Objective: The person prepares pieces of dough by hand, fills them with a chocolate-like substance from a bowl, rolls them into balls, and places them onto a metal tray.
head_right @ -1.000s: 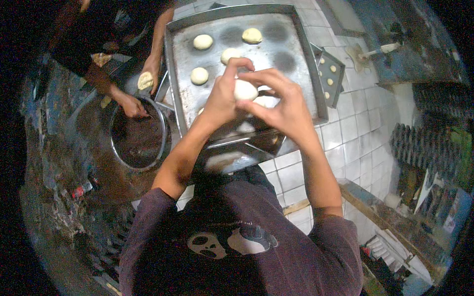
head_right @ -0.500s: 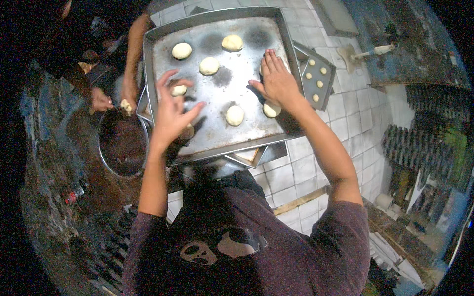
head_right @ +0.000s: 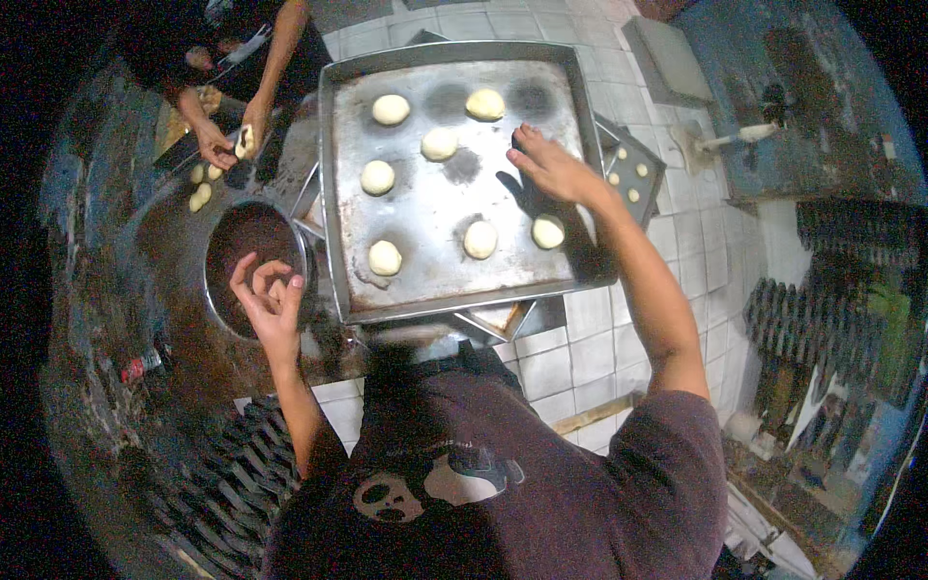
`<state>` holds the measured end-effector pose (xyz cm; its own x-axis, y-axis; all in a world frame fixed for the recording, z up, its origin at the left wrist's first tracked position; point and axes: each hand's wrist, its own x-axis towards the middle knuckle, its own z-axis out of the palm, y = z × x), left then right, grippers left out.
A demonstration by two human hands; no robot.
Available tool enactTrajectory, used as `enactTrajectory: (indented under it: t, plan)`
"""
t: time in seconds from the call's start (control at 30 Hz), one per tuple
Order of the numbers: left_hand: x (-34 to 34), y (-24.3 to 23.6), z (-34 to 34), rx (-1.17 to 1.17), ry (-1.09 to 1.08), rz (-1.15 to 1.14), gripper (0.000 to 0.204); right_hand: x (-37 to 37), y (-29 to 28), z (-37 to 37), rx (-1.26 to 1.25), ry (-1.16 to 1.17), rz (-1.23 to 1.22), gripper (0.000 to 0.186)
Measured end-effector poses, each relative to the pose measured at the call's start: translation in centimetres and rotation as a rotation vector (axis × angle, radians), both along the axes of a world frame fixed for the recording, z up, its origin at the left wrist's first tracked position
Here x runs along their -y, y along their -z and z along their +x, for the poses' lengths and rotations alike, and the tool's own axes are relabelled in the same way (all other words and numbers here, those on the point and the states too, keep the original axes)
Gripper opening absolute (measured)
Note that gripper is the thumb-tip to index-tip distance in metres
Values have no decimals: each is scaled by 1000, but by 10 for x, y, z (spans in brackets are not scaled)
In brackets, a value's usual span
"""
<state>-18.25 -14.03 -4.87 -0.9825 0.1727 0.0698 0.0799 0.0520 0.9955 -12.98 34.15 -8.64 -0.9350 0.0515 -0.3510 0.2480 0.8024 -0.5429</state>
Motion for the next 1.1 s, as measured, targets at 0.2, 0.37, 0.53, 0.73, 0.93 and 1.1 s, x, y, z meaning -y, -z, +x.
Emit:
enactTrajectory:
  t: [0.2,0.37,0.53,0.73,0.93,1.1]
  plan:
    - [12,-10,13,39,-18,35,64,30,-25,-93,-520,-459,631,46]
    - [24,-26,12,61,31,70,56,11,2,-132,-50,-374,724,33]
    - [45,-12,17,268,122,285,48,46,-62,-126,177,-158,-311,30]
    - [32,-24,-4,220,151,417,44,298,-107,-48,-267,-55,-517,29]
    - [95,-54,-29,50,-261,287,61,452,-120,-40,-346,59,-952,35]
    - [134,-63,-32,300,-331,531,59,543,-89,-59,-820,431,-717,25]
